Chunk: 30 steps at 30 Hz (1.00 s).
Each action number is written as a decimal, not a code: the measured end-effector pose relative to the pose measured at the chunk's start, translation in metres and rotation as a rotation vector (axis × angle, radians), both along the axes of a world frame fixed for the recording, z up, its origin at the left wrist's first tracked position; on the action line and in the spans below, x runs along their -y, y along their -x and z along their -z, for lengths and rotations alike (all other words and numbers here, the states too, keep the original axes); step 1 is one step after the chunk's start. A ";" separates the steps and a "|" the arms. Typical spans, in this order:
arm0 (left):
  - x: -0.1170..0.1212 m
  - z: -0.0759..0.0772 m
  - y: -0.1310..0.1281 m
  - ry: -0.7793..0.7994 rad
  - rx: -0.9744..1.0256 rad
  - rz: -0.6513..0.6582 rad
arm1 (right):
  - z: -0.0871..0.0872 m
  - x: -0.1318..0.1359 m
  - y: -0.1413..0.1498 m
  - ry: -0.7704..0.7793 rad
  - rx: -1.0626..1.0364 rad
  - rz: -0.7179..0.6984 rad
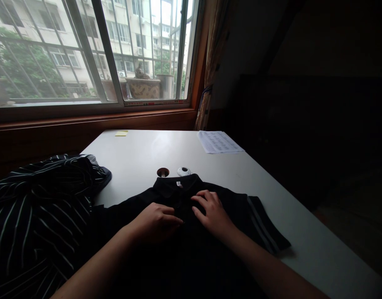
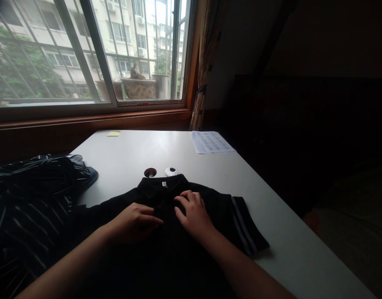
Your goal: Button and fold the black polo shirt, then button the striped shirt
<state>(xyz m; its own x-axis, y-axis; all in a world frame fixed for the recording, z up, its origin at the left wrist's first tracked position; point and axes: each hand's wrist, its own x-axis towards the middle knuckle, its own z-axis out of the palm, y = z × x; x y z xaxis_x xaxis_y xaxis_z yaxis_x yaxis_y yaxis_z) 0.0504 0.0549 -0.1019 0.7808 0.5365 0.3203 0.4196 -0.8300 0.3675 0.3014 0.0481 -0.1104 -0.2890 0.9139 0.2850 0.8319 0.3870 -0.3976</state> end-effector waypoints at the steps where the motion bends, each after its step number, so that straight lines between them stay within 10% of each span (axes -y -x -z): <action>1: 0.000 0.000 0.000 -0.010 -0.001 -0.001 | 0.000 0.000 0.000 0.000 0.000 -0.001; 30: 0.003 -0.007 -0.007 0.056 -0.051 -0.031 | -0.001 0.001 0.000 -0.001 0.011 0.007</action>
